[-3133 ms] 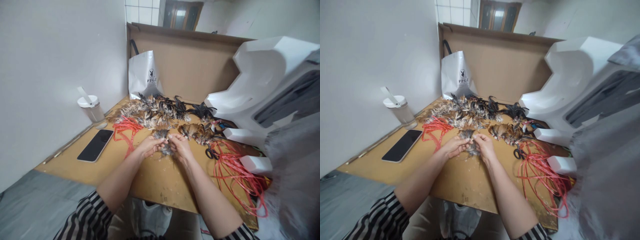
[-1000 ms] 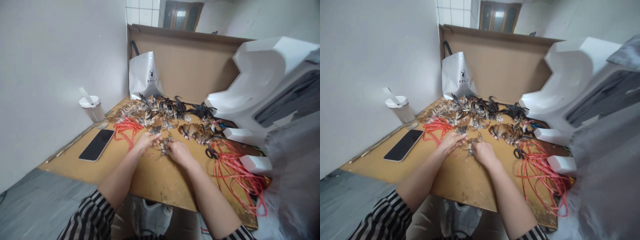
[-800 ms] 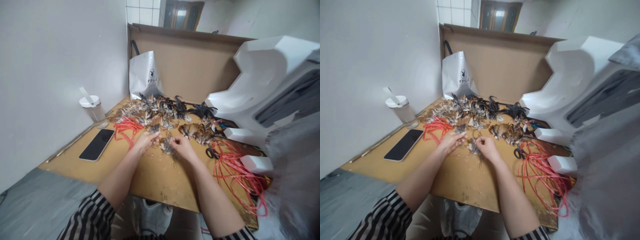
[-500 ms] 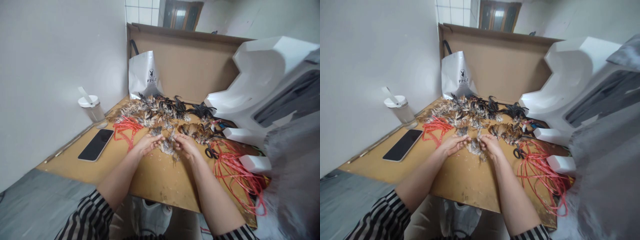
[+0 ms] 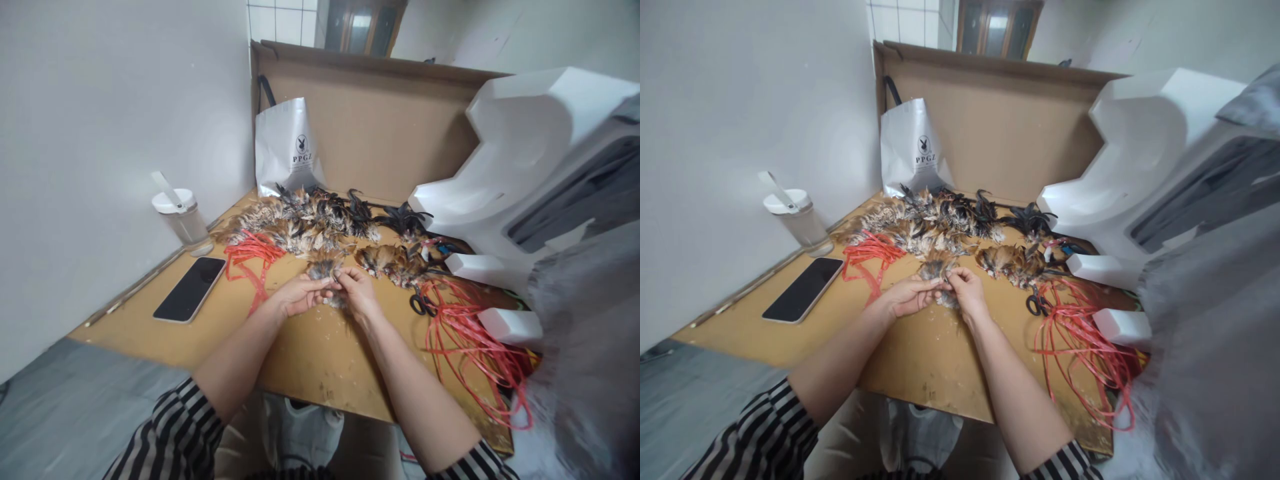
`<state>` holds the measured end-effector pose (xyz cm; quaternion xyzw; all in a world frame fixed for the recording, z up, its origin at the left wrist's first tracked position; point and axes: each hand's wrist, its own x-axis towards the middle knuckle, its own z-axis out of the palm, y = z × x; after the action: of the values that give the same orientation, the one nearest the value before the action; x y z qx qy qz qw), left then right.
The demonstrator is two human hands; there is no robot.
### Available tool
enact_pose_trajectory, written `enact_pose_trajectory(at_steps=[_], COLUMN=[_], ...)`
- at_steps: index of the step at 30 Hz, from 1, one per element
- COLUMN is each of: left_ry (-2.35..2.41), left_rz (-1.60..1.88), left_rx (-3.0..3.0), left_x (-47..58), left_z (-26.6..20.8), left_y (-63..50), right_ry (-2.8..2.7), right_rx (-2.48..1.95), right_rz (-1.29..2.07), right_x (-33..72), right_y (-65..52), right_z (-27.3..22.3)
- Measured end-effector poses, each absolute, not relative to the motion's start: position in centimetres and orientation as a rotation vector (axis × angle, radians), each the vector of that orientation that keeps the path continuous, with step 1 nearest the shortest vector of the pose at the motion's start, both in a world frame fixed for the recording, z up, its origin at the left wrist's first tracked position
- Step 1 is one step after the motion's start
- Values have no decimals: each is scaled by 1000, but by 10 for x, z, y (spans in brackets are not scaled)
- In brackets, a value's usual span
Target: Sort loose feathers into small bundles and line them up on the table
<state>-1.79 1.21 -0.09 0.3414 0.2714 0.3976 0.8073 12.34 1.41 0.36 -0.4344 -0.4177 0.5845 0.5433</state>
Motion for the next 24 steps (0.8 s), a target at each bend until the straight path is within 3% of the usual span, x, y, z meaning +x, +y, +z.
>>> enact_pose_trajectory(at_steps=[10,24], left_ry=[596,461], left_rz=[905,962], left_rx=[635,572], left_x=[-17,-24], left_z=[-4,0], left_y=[15,15], right_ry=[-981,-861], right_rx=[-954,-730], right_rz=[1371,1903], right_x=[118,133], right_y=[11,13], right_z=[7,10])
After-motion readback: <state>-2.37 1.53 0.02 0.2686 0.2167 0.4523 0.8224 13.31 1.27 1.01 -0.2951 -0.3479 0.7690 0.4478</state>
